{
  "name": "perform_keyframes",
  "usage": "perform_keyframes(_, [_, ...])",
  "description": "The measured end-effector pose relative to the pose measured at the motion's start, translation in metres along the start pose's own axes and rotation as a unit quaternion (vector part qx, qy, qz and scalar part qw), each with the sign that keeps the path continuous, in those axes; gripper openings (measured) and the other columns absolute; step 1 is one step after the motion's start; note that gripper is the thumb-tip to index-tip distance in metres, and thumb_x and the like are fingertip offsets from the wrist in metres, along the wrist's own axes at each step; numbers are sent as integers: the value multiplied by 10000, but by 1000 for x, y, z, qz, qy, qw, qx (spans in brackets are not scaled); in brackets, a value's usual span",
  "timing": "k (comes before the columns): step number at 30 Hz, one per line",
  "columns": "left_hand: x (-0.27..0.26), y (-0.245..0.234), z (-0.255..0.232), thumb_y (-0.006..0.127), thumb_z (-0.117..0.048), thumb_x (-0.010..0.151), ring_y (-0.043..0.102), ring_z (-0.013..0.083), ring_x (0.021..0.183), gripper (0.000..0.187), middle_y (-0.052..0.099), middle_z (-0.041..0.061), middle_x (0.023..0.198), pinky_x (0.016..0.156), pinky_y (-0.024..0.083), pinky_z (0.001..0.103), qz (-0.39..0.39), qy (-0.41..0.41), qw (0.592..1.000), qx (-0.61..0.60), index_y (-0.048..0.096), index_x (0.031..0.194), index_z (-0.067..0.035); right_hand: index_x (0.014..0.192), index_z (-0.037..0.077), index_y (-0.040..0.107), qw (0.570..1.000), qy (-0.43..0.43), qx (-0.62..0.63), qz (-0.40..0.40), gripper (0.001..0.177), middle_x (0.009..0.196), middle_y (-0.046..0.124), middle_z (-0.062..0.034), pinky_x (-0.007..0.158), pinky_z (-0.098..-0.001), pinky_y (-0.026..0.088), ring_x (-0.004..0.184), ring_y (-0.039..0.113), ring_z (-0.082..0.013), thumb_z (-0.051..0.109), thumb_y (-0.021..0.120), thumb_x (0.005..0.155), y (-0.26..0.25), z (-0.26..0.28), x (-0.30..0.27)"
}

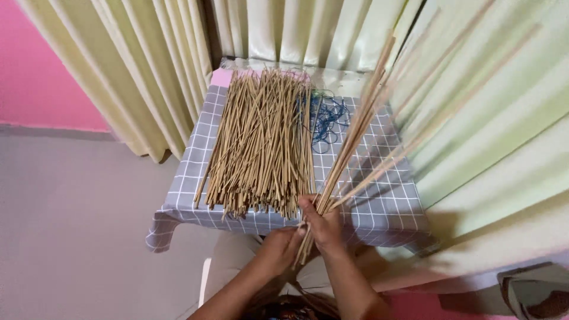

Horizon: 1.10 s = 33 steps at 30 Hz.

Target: Assembling a broom by gathering sticks and tying them together with string

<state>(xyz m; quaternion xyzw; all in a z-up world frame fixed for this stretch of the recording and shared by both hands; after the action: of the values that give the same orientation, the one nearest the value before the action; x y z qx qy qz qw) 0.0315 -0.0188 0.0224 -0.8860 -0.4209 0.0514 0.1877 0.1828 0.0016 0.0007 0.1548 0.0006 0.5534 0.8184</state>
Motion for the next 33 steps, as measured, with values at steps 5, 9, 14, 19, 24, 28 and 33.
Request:
perform_keyframes(5, [-7,-4,-4,447,-327,1089,541,201,581,401,630,80,768,533,475,360,-35,32,997,65,704,973,-42,998,51,622,990,12,103,91,207,871,637,-102,456,-295,585,633,603,-180,248,678,968,-8,26,7])
perform_keyframes(9, [-19,-23,11,420,-363,1086,496,174,669,452,539,23,776,595,433,327,-64,30,995,72,736,985,-56,1135,30,561,993,-9,106,41,190,690,548,-3,333,-253,460,447,472,-107,37,628,957,-67,59,45])
perform_keyframes(14, [-24,-69,30,516,-318,1043,482,136,602,359,585,11,747,580,464,279,-140,-20,990,19,702,819,-108,955,96,647,990,-67,101,70,439,653,536,17,512,-273,482,542,494,-94,527,577,993,-100,139,107])
perform_keyframes(19, [16,-135,14,613,-294,1048,699,382,781,352,702,179,765,700,531,438,-244,82,965,56,727,815,-57,952,170,698,943,-120,-234,-202,213,530,521,-30,389,-290,382,439,522,-152,325,652,1091,-115,115,107])
perform_keyframes(24, [86,-183,-17,579,-331,1039,727,416,913,344,759,196,938,760,558,518,-255,3,947,193,732,1133,-37,848,133,661,956,-66,-188,-215,175,497,489,-23,427,-260,360,423,501,-122,224,683,996,-148,-3,122])
perform_keyframes(28, [131,-187,-6,480,-626,1010,678,493,1089,816,586,362,1290,802,592,572,-139,-197,912,331,625,1270,134,886,110,631,962,-84,-152,-212,186,520,464,-16,437,-234,356,427,472,-88,222,663,1031,-144,-2,115])
perform_keyframes(33, [168,-197,43,626,-456,915,718,512,977,568,734,285,1004,756,574,611,-142,-217,914,313,747,1034,86,907,89,621,969,-99,-94,-208,176,538,464,-17,421,-217,386,425,471,-82,188,640,1051,-152,-5,121])
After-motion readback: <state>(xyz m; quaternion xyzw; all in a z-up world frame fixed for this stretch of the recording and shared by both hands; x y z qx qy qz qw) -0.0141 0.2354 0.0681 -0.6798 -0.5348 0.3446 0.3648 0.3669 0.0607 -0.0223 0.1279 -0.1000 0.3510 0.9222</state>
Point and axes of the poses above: each hand's wrist, its own x-axis towards the middle knuckle, its own y-axis out of the palm, z = x × y, the point moved 5 cm from there along x, towards the middle knuckle
